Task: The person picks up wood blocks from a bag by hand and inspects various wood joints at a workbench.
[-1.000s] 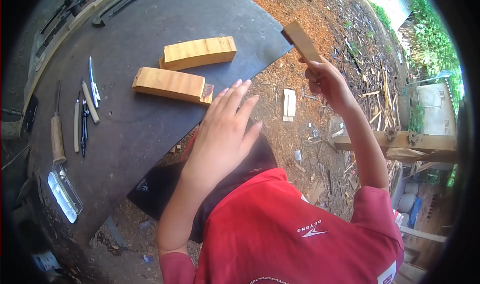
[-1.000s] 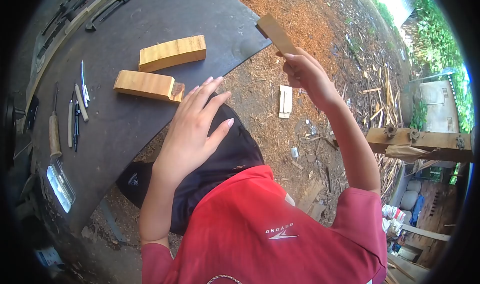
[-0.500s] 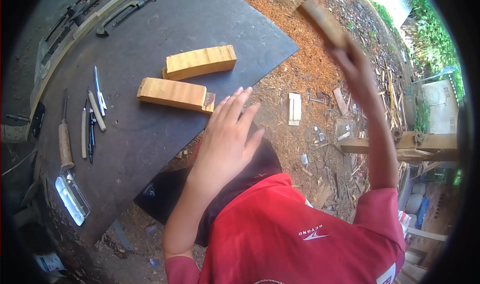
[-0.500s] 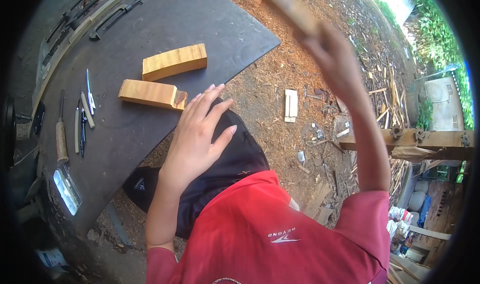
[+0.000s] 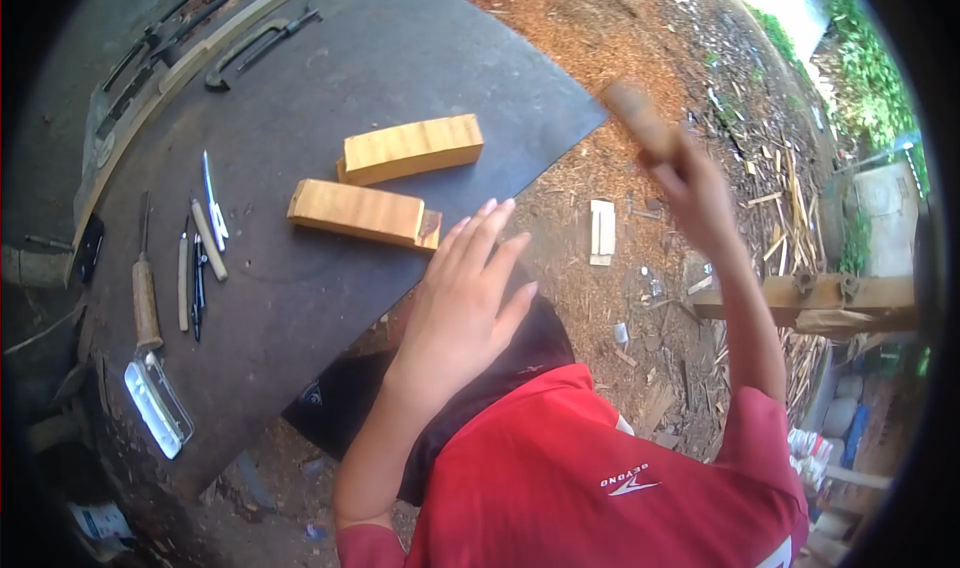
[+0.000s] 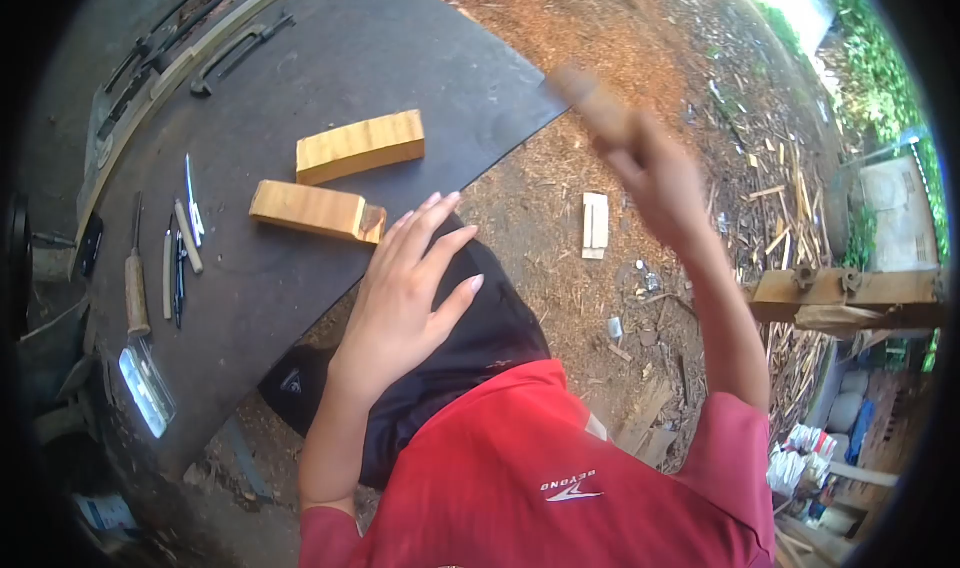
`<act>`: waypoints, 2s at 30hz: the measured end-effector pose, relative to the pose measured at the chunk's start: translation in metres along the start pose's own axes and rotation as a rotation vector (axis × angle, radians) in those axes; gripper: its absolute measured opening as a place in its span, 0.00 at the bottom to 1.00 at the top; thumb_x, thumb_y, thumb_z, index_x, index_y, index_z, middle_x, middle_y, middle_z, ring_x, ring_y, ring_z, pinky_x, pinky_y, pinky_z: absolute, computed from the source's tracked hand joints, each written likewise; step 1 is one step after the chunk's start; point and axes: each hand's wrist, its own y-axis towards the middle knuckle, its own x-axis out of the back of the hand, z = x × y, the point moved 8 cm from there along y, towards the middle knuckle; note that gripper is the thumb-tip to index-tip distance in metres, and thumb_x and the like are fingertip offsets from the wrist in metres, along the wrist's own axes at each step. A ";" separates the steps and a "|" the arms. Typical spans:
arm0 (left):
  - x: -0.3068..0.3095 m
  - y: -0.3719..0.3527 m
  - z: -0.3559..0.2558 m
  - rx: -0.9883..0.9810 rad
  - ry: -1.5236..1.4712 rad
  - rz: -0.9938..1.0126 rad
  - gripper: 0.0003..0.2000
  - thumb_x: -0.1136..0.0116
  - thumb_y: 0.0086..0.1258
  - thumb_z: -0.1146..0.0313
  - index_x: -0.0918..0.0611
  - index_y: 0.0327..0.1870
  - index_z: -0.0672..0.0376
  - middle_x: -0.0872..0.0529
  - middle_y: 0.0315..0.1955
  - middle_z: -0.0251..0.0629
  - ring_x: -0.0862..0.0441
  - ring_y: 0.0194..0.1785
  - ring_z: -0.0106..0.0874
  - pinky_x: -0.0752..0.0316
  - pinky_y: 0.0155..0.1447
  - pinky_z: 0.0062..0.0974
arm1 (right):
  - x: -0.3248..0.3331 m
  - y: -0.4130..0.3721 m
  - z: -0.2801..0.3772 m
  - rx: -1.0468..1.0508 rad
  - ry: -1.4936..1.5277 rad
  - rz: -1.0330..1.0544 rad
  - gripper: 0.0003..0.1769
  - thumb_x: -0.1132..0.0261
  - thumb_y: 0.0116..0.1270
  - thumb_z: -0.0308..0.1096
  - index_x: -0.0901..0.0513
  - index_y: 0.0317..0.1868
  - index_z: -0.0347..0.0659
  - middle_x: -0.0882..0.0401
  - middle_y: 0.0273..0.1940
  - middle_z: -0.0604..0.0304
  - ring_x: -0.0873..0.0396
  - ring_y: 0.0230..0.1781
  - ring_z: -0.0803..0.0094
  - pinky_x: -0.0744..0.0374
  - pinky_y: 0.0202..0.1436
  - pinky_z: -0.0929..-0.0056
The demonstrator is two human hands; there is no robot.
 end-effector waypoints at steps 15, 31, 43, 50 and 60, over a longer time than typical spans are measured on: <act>0.001 -0.008 0.000 0.005 0.009 0.035 0.21 0.36 0.76 0.61 0.20 0.65 0.60 0.29 0.75 0.50 0.36 0.81 0.50 0.41 0.83 0.50 | 0.043 -0.004 -0.019 -0.007 0.119 -0.110 0.25 0.37 0.80 0.51 0.21 0.64 0.40 0.13 0.46 0.54 0.15 0.46 0.59 0.19 0.50 0.60; 0.001 0.007 0.002 -0.025 -0.003 0.070 0.18 0.37 0.76 0.61 0.19 0.62 0.60 0.27 0.72 0.49 0.39 0.83 0.49 0.45 0.84 0.50 | 0.066 -0.006 0.005 -0.094 0.134 -0.045 0.21 0.42 0.83 0.50 0.20 0.56 0.40 0.22 0.41 0.61 0.26 0.37 0.73 0.25 0.41 0.69; 0.000 0.001 0.003 -0.013 -0.030 0.113 0.20 0.37 0.76 0.60 0.19 0.64 0.59 0.28 0.73 0.48 0.41 0.84 0.48 0.46 0.85 0.51 | -0.058 -0.046 -0.016 -0.209 -0.031 0.251 0.20 0.43 0.83 0.47 0.26 0.53 0.34 0.17 0.41 0.51 0.18 0.42 0.58 0.22 0.50 0.59; -0.003 0.005 -0.001 0.019 -0.013 0.073 0.19 0.37 0.77 0.60 0.19 0.64 0.57 0.27 0.72 0.48 0.38 0.82 0.48 0.47 0.85 0.51 | -0.052 -0.076 -0.003 -0.518 1.031 0.220 0.23 0.45 0.80 0.55 0.20 0.52 0.41 0.34 0.28 0.71 0.43 0.22 0.83 0.45 0.27 0.78; 0.009 -0.008 0.000 0.080 0.009 -0.035 0.19 0.35 0.76 0.61 0.19 0.63 0.59 0.24 0.69 0.48 0.34 0.80 0.51 0.41 0.82 0.49 | 0.052 -0.043 0.077 -0.028 0.622 -0.193 0.28 0.44 0.80 0.55 0.21 0.60 0.36 0.29 0.29 0.69 0.38 0.26 0.86 0.39 0.30 0.78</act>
